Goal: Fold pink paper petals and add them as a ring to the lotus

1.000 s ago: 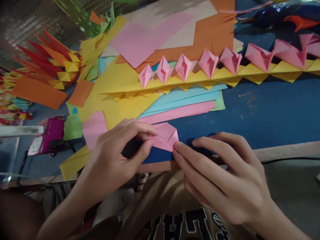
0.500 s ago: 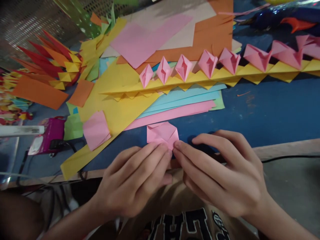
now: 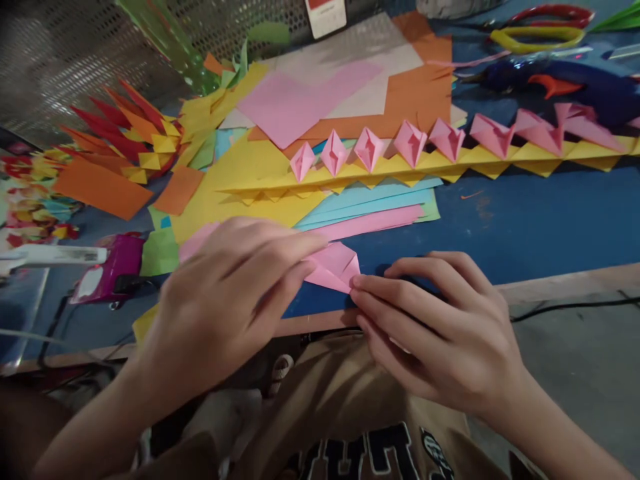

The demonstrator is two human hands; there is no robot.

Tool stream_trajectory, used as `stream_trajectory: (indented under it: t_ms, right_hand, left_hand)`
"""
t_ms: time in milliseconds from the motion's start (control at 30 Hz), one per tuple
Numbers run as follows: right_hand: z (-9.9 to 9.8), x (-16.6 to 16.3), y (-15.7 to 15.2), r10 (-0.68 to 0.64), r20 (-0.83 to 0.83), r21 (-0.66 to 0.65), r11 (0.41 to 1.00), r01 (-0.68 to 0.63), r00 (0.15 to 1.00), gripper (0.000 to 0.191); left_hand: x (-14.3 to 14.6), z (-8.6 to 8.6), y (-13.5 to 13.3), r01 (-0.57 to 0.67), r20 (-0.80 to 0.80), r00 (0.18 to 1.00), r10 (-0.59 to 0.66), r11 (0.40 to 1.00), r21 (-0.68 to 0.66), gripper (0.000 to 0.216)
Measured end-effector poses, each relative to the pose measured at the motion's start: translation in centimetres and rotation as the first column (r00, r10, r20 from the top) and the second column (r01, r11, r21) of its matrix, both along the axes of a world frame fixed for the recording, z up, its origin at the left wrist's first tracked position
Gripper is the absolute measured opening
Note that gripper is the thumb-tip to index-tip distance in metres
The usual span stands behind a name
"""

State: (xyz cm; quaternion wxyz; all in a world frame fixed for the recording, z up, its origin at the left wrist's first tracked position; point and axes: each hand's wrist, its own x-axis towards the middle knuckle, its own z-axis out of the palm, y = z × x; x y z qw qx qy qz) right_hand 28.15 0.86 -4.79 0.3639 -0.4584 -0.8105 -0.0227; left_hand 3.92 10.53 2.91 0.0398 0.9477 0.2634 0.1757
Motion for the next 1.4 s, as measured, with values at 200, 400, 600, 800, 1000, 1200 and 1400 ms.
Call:
stream_trajectory:
  t_ms: [200, 400, 600, 800, 1000, 1200, 1400]
  right_hand:
    - [1.4, -0.1, 0.1, -0.061, -0.057, -0.108, 0.993, 0.054, 0.997, 0.019]
    - [2.0, -1.0, 0.8, -0.168, -0.077, -0.187, 0.971, 0.151, 0.983, 0.012]
    - [2.9, -1.8, 0.8, -0.270, -0.024, -0.243, 0.935, 0.257, 0.962, 0.011]
    - [3.2, -1.9, 0.7, -0.318, -0.035, -0.249, 0.921, 0.300, 0.947, 0.008]
    - [3.1, -1.6, 0.5, -0.317, -0.021, -0.267, 0.916, 0.300, 0.948, 0.007]
    - [2.5, -1.3, 0.0, -0.280, -0.083, -0.252, 0.935, 0.252, 0.956, 0.008]
    - [2.4, -1.3, -0.2, -0.186, -0.043, -0.206, 0.963, 0.174, 0.982, 0.018]
  left_hand:
    - [2.8, -0.9, 2.7, 0.211, -0.114, 0.962, -0.249, 0.938, -0.274, 0.033]
    - [2.9, -0.9, 2.8, 0.144, -0.075, 0.980, -0.186, 0.914, -0.380, 0.016]
    - [3.2, -0.1, 3.5, 0.153, -0.035, 0.982, -0.187, 0.882, -0.445, 0.008]
    - [3.4, -0.3, 3.6, 0.149, -0.043, 0.982, -0.186, 0.890, -0.431, 0.004]
    - [3.3, -0.7, 3.5, 0.211, 0.002, 0.972, -0.235, 0.867, -0.452, 0.006]
    - [2.2, -1.5, 3.1, 0.266, 0.001, 0.961, -0.276, 0.927, -0.265, 0.018]
    - [1.6, -1.8, 2.5, 0.276, -0.026, 0.958, -0.284, 0.947, -0.161, 0.025]
